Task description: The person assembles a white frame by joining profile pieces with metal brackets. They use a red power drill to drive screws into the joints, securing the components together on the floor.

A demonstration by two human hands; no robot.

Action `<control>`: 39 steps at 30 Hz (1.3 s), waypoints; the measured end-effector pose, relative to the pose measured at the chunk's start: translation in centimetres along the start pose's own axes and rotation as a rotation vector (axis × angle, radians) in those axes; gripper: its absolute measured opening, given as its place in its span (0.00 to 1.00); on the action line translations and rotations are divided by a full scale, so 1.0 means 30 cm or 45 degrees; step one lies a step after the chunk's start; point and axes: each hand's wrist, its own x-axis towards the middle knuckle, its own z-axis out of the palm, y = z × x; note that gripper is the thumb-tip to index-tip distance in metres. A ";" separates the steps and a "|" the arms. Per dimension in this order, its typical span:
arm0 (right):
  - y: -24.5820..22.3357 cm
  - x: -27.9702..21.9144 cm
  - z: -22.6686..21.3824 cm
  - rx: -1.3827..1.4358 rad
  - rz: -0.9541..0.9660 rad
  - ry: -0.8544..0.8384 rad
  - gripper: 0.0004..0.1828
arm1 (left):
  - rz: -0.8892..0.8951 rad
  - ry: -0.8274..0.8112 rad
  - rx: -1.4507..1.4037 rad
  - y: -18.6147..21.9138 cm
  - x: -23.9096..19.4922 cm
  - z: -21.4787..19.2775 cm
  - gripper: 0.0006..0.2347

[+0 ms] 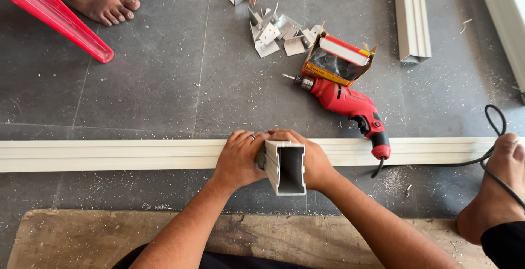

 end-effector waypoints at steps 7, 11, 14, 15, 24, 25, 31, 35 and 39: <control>-0.011 -0.011 0.015 -0.075 0.109 -0.048 0.38 | -0.034 -0.021 0.034 -0.004 -0.011 0.021 0.39; -0.014 -0.010 0.008 -0.124 0.087 -0.055 0.38 | -0.045 -0.040 0.071 -0.011 -0.013 0.034 0.40; -0.019 -0.009 0.009 -0.124 0.104 -0.068 0.39 | -0.050 -0.042 0.090 -0.008 -0.018 0.032 0.40; -0.020 -0.010 0.010 -0.123 0.112 -0.070 0.39 | -0.052 -0.043 0.089 -0.006 -0.019 0.031 0.40; -0.013 -0.011 0.015 -0.179 0.068 -0.054 0.41 | -0.054 -0.048 0.082 0.000 -0.016 0.024 0.40; -0.013 -0.011 0.015 -0.180 0.077 -0.060 0.40 | -0.055 -0.053 0.083 0.000 -0.016 0.024 0.40; -0.009 -0.013 0.018 -0.176 0.095 -0.067 0.40 | -0.057 -0.067 0.104 -0.003 -0.012 0.027 0.40; 0.000 -0.023 0.023 -0.173 0.090 -0.051 0.40 | -0.064 -0.075 0.105 0.002 -0.014 0.026 0.42; 0.016 -0.014 0.024 -0.110 0.128 -0.038 0.38 | -0.142 -0.155 0.054 -0.002 0.012 0.020 0.43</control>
